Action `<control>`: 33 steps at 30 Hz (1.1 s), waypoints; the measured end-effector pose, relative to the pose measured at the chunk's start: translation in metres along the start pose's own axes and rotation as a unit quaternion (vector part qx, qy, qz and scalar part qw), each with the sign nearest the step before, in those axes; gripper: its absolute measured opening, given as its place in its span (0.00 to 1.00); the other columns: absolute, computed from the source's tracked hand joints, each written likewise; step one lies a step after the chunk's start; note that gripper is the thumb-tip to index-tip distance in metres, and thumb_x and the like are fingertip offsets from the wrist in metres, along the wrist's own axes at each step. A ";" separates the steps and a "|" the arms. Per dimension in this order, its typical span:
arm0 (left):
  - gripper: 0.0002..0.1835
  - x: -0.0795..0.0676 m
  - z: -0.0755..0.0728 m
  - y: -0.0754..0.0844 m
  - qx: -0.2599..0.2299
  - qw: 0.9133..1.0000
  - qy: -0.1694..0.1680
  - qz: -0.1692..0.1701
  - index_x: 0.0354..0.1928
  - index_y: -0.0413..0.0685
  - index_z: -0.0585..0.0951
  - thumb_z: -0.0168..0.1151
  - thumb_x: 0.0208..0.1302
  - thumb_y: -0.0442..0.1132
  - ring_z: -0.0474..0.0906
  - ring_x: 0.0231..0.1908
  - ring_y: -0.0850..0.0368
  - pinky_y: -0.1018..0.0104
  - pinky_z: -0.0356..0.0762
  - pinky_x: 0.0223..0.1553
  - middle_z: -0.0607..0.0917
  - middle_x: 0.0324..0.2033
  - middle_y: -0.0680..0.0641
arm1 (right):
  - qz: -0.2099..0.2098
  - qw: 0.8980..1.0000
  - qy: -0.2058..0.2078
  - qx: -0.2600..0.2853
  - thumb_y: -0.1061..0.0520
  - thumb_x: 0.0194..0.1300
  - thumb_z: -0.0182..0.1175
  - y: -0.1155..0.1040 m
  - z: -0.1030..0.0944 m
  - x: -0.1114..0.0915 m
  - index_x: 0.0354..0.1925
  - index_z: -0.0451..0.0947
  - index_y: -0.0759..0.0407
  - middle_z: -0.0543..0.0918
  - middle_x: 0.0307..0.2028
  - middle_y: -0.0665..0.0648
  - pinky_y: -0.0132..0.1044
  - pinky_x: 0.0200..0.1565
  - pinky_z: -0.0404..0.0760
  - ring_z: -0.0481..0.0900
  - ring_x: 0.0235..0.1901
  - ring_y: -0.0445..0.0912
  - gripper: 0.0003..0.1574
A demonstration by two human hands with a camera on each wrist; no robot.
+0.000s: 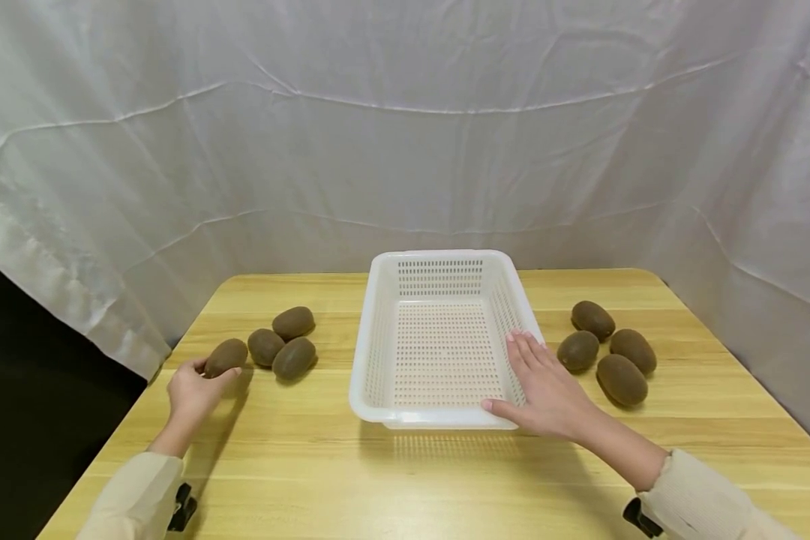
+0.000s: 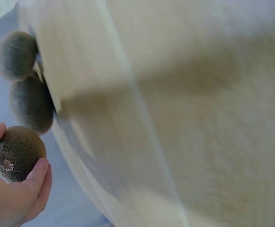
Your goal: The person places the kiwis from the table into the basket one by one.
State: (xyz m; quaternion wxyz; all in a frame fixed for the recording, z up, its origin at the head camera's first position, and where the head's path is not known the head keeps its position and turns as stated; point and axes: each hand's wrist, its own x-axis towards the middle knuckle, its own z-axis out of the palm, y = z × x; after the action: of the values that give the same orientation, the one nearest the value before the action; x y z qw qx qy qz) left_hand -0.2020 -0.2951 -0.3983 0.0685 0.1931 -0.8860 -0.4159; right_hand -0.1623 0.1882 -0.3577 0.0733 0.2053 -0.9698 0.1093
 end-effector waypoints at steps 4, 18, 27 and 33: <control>0.39 -0.004 0.001 0.007 -0.013 1.000 -0.006 0.017 0.64 0.28 0.61 0.61 0.58 0.47 0.66 0.56 0.35 0.46 0.70 0.54 0.66 0.59 0.28 | 0.004 1.000 -0.003 0.000 0.29 0.57 0.54 0.000 -0.001 0.001 0.66 0.52 0.76 0.55 0.68 0.73 0.57 0.67 0.55 0.52 0.68 0.64 0.61; 0.37 -0.009 0.004 0.029 -0.087 0.992 -0.051 0.072 0.64 0.35 0.65 0.64 0.58 0.47 0.75 0.45 0.67 0.89 0.71 0.36 0.70 0.60 0.35 | 0.018 1.000 -0.018 0.003 0.28 0.56 0.53 0.002 -0.002 0.002 0.67 0.50 0.76 0.54 0.68 0.74 0.60 0.67 0.52 0.50 0.68 0.66 0.62; 0.34 -0.015 0.012 0.041 -0.134 0.980 -0.095 0.114 0.64 0.37 0.66 0.64 0.59 0.45 0.71 0.37 0.83 0.86 0.74 0.40 0.71 0.59 0.36 | 0.020 1.000 -0.021 0.002 0.28 0.57 0.53 0.002 -0.002 0.002 0.67 0.50 0.76 0.54 0.67 0.75 0.60 0.67 0.52 0.50 0.68 0.67 0.63; 0.35 -0.019 0.016 0.052 -0.135 0.975 -0.120 0.128 0.66 0.38 0.64 0.64 0.59 0.46 0.71 0.38 0.82 0.86 0.73 0.41 0.70 0.61 0.35 | 0.013 1.000 -0.021 0.000 0.28 0.57 0.53 0.002 -0.002 0.002 0.66 0.51 0.77 0.54 0.67 0.75 0.59 0.67 0.53 0.51 0.68 0.66 0.62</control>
State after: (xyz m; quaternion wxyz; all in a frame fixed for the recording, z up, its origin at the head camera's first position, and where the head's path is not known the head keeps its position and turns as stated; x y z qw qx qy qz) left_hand -0.2041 -0.2464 -0.3680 0.0399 0.0159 -0.8409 -0.5395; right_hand -0.1646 0.1903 -0.3557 0.0515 0.1947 -0.9737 0.1064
